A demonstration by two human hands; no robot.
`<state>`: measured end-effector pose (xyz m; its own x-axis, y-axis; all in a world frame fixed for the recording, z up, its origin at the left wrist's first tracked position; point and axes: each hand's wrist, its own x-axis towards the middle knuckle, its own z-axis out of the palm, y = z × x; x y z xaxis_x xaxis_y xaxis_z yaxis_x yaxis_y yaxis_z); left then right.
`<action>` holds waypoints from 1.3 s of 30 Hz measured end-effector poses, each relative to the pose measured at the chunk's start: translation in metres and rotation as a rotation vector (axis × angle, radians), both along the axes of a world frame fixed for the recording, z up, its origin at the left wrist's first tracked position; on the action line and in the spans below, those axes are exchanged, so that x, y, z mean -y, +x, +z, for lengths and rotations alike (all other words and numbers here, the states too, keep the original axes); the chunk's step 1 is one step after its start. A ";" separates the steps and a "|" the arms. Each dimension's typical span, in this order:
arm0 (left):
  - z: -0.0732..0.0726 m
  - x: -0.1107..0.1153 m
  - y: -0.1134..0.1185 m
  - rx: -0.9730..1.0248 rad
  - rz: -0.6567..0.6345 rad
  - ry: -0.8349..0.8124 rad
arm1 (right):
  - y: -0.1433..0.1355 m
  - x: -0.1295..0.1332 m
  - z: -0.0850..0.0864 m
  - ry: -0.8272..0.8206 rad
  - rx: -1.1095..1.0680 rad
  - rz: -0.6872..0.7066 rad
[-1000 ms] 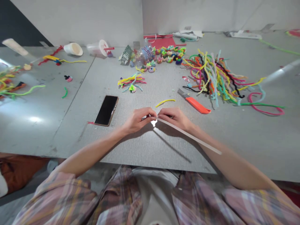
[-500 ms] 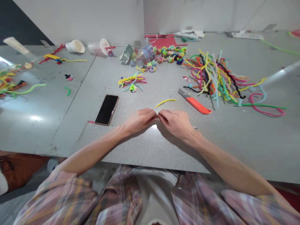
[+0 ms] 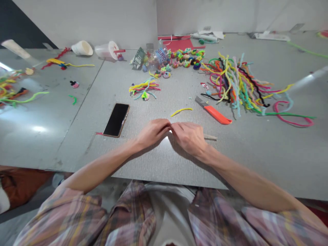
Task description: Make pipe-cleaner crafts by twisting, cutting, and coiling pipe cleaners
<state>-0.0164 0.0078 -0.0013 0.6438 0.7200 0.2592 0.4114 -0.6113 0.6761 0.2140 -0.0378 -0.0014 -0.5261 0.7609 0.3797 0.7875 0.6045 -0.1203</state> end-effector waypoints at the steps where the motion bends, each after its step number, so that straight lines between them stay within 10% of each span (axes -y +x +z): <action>1: 0.001 0.000 0.000 0.006 -0.003 -0.012 | 0.001 -0.001 -0.001 0.012 -0.001 0.012; 13: 0.005 0.001 0.002 0.083 0.021 -0.172 | 0.006 -0.016 -0.011 0.166 -0.096 0.106; 24: 0.004 -0.007 -0.002 0.182 -0.108 -0.649 | 0.008 -0.014 -0.015 -0.011 -0.111 0.099; 39: 0.006 -0.002 0.003 0.144 0.010 -0.546 | 0.009 -0.022 -0.020 -0.062 -0.233 0.048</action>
